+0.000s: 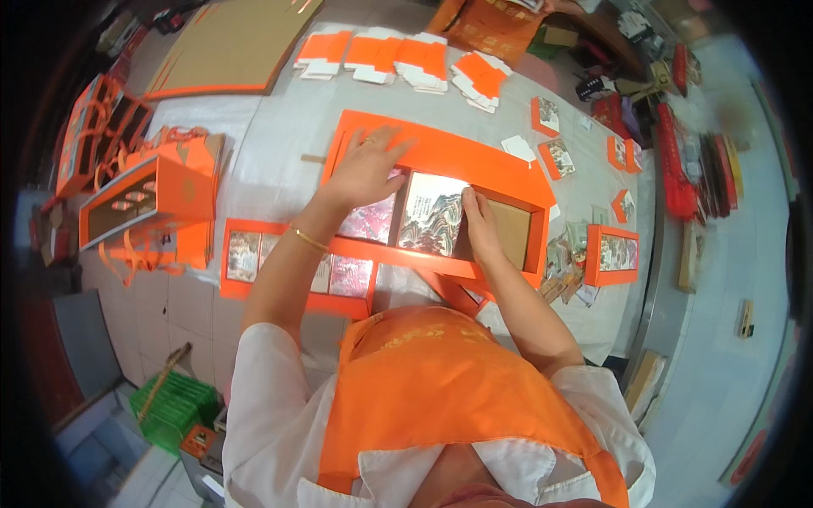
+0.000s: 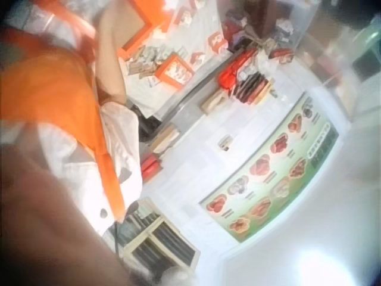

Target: The person assembles orange cardboard boxes by placing small, individually wrapped items into the compartments of the box base. They then fold the cardboard flaps to close the boxes and stack the finished units on the table.

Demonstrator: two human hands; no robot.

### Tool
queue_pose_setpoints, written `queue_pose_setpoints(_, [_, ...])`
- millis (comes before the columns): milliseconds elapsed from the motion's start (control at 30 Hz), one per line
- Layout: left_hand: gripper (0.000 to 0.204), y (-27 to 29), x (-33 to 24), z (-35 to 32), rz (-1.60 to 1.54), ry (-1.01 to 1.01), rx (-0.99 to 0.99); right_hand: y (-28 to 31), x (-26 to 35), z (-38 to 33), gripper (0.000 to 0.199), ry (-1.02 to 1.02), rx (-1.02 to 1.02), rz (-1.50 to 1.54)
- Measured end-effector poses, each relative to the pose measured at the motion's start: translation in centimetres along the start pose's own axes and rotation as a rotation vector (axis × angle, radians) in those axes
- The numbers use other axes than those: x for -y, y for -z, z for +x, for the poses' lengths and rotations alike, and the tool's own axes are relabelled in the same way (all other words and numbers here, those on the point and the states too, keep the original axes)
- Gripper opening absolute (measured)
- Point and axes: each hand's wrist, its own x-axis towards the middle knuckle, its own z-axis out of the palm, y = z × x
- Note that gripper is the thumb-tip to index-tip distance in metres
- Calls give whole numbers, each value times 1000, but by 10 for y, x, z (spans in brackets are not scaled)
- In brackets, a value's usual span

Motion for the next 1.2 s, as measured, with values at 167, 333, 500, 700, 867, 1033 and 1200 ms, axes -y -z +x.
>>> queue_pose_setpoints(167, [61,1,9,32,2,-25,269,-12,8,5,62,-18,-6,125])
queue_pose_setpoints(333, [62,-9,18,28,11,-49,229,-18,7,8,62,-119,1,-196])
queue_pose_setpoints(500, [63,2,16,21,-76,-9,175,-27,15,-1,53,55,-114,-462])
queue_pose_setpoints(700, [67,10,50,-38,-277,260,-289,-16,20,-33,43,38,30,-386])
queue_pose_setpoints(867, [67,-13,17,-71,-963,526,-189,-35,-14,-29,41,284,-21,-479])
queue_pose_setpoints(1033, [69,-6,13,-67,-735,465,-87,-28,13,-35,45,166,74,-405])
queue_pose_setpoints(1200, [69,-7,17,-70,-635,462,-85,25,29,-27,43,250,216,-55])
